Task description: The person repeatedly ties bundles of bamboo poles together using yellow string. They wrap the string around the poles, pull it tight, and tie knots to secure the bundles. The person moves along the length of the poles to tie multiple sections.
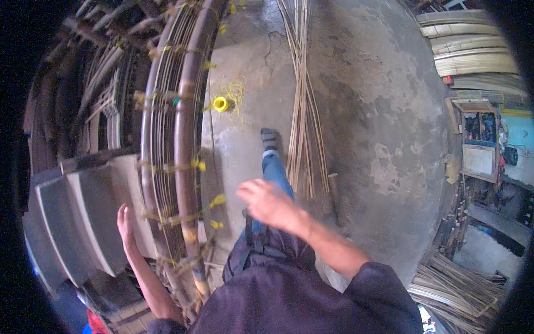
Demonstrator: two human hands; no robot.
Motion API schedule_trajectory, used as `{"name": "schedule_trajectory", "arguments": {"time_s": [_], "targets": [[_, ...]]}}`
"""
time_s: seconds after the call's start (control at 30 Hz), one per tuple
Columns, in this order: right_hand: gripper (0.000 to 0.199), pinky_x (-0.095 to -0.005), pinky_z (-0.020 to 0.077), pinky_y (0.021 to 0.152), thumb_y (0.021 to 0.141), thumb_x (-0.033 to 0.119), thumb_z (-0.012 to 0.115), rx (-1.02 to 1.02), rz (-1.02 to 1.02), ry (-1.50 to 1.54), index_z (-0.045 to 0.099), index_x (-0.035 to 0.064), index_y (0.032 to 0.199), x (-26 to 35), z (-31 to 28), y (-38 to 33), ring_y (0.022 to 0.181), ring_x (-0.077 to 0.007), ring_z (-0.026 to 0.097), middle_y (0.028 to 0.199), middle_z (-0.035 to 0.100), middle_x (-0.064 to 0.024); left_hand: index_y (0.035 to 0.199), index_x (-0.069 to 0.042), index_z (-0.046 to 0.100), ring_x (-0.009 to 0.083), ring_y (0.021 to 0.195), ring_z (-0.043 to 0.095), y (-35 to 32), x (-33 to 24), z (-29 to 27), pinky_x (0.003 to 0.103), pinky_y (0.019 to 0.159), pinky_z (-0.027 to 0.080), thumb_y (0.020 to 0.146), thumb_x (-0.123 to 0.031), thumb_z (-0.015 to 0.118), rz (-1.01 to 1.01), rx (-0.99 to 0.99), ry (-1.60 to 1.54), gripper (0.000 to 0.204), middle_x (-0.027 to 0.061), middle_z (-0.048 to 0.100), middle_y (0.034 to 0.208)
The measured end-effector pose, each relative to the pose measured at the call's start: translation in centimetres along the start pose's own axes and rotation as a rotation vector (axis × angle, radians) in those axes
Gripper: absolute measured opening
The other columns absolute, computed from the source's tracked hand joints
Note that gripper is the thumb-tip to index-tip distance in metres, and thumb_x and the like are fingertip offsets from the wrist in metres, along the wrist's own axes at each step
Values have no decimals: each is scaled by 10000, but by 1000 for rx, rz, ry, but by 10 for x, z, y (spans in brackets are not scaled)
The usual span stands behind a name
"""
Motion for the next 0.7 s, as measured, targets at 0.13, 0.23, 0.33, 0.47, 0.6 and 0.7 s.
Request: {"name": "schedule_trajectory", "arguments": {"time_s": [0.13, 0.23, 0.33, 0.47, 0.6, 0.7], "targets": [[171, -370, 506, 800, 801, 150, 618, -180, 749, 446, 687, 80, 941, -291, 53, -17, 872, -279, 647, 915, 664, -115, 1211, 10, 554, 245, 1163, 504, -16, -175, 44, 354, 997, 390, 944, -191, 508, 265, -380, 136, 337, 135, 538, 1254], [260, -389, 513, 804, 864, 260, 574, 29, 1154, 10, 696, 49, 954, -537, 145, -112, 826, -301, 671, 863, 696, -140, 1140, -2, 586, 308, 1182, 486, 2, -286, 152, 391, 1021, 388, 936, -150, 489, 361, -504, 338, 271, 183, 477, 1299], [283, -443, 506, 756, 850, 297, 592, -87, 1458, 80, 690, 32, 837, -683, 193, -105, 812, -341, 657, 849, 677, -182, 1209, 4, 511, 351, 1205, 461, 41, -339, 249, 442, 1022, 395, 935, -207, 504, 566, -399, 613, 346, 198, 455, 1301], [266, -449, 502, 664, 807, 269, 613, -161, 1156, -85, 668, 11, 770, -855, 187, 21, 775, -369, 644, 825, 649, -221, 1496, -213, 151, 419, 1093, 531, 120, -352, 328, 453, 870, 516, 893, -420, 596, 260, -342, 1099, 778, 187, 439, 1375], [279, -457, 519, 733, 850, 272, 588, 17, 1343, -212, 695, 14, 836, -950, 202, 84, 868, -372, 657, 915, 676, -204, 1452, -163, 200, 419, 1106, 516, 161, -351, 399, 464, 903, 482, 887, -387, 587, 274, -288, 1108, 722, 196, 443, 1346], [262, -462, 523, 751, 868, 243, 556, 91, 1339, -307, 696, 23, 856, -980, 212, 88, 896, -374, 655, 931, 674, -211, 1420, -127, 236, 419, 1117, 506, 183, -351, 424, 473, 928, 456, 882, -363, 581, 312, -246, 1090, 681, 203, 446, 1324]]}}
Point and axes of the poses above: each hand's wrist, its own y-axis towards the middle knuckle, its own z-axis out of the palm, x = y × z, the point moved 9 cm from there along y, towards the middle knuckle
